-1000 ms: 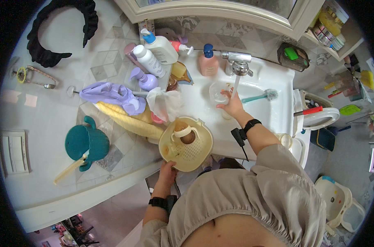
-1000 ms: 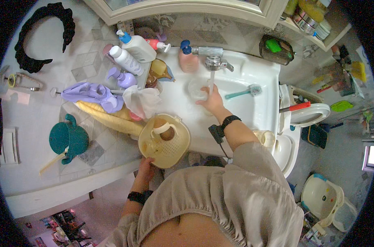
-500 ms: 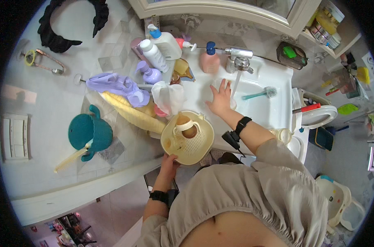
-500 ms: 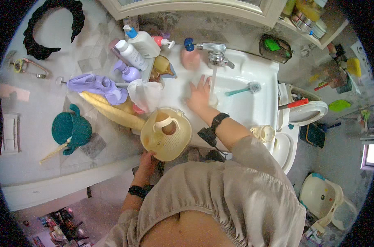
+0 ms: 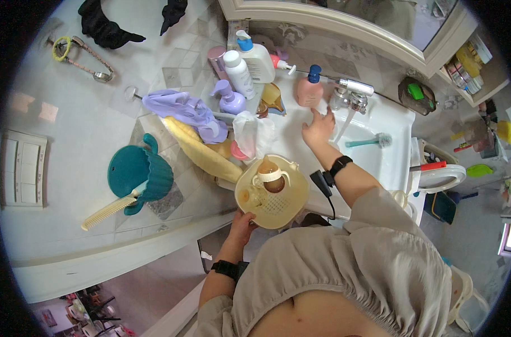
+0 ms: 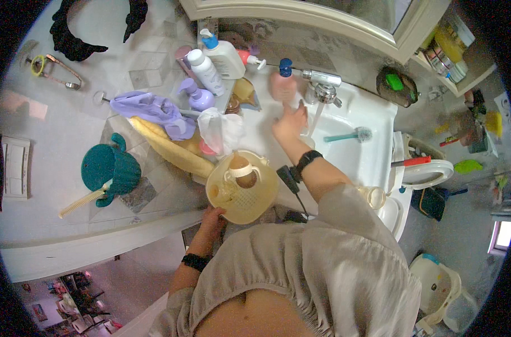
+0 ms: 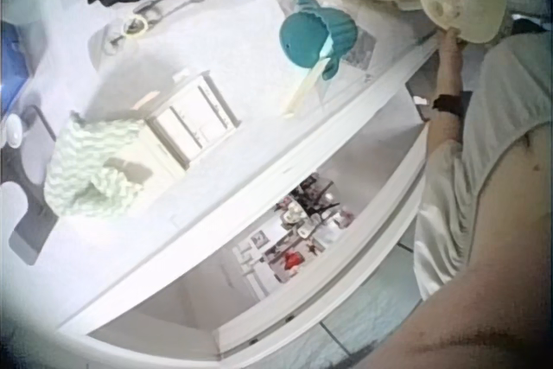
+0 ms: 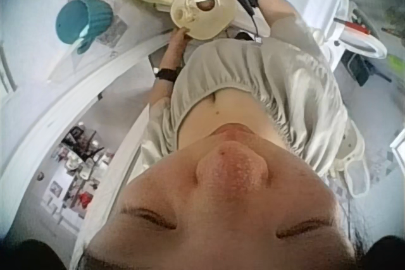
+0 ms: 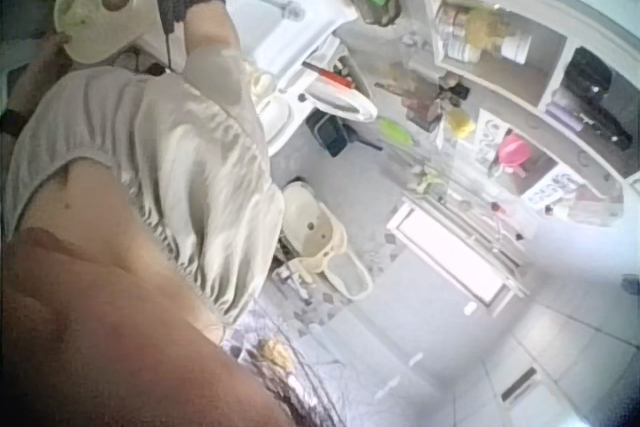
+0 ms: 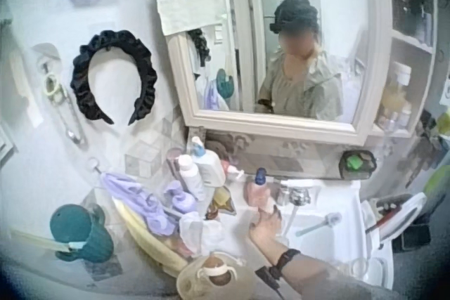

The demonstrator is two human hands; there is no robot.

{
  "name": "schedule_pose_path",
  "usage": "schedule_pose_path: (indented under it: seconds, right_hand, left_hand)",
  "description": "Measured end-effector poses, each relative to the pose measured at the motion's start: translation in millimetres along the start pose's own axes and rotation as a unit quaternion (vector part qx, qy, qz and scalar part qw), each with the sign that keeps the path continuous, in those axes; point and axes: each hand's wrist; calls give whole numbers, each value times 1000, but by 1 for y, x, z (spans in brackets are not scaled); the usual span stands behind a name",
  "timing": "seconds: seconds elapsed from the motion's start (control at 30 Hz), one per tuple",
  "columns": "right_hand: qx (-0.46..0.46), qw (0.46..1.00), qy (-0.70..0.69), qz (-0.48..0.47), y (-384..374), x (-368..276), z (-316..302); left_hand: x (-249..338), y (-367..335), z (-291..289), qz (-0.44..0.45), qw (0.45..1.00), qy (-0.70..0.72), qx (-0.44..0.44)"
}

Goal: The person washes a colander and several small containers under a running faucet in a bathroom sink, then holds a clear bottle and a small brown bottle up to the water.

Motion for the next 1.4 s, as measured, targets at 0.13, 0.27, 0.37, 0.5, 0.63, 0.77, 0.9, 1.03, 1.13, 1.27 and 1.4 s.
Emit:
schedule_pose_path:
  seconds: [0.13,0.27,0.37,0.5,0.63,0.77,0.9,1.03,1.13,1.27,1.4]
  right_hand:
    - [2,971,-67,-227,-6,0,7]
    - [-156,922,-296,-196,-19,-55,38]
    - [-187,922,-327,-90,-32,-75,44]
    - [-234,888,-396,7,-42,-66,96]
    - [-229,861,-440,114,-38,-61,96]
    - [-170,867,-454,118,-30,-46,107]
    - [-208,882,-407,115,-29,-55,79]
    - [-252,848,-430,180,-25,-46,71]
    - [-273,810,-452,254,-22,-35,64]
    - [-231,873,-402,150,-12,-2,67]
    - [-168,883,-416,139,13,12,59]
  left_hand:
    - [9,4,8,-12,1000,-21,-13]
    - [10,3,6,-17,1000,-24,-9]
    - [7,3,5,-37,999,-24,5]
    - [-2,-4,0,-28,1000,-8,-5]
    - [-3,-4,-1,-29,999,-21,12]
    - [-6,-6,0,-4,1000,13,-22]
    - [-3,-5,1,-36,999,-25,7]
    - [-13,-11,-6,-23,1000,-1,-8]
    - [-16,-15,-10,-28,999,5,-19]
    - [-12,-12,-4,-23,1000,-4,-16]
    - [-11,-9,-3,-23,999,11,-29]
Point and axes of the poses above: each hand's wrist, its own y-axis away from the middle knuckle, its own z-axis out of the palm, x = y × z, and after that the axes turned 9 degrees about x, right-handed
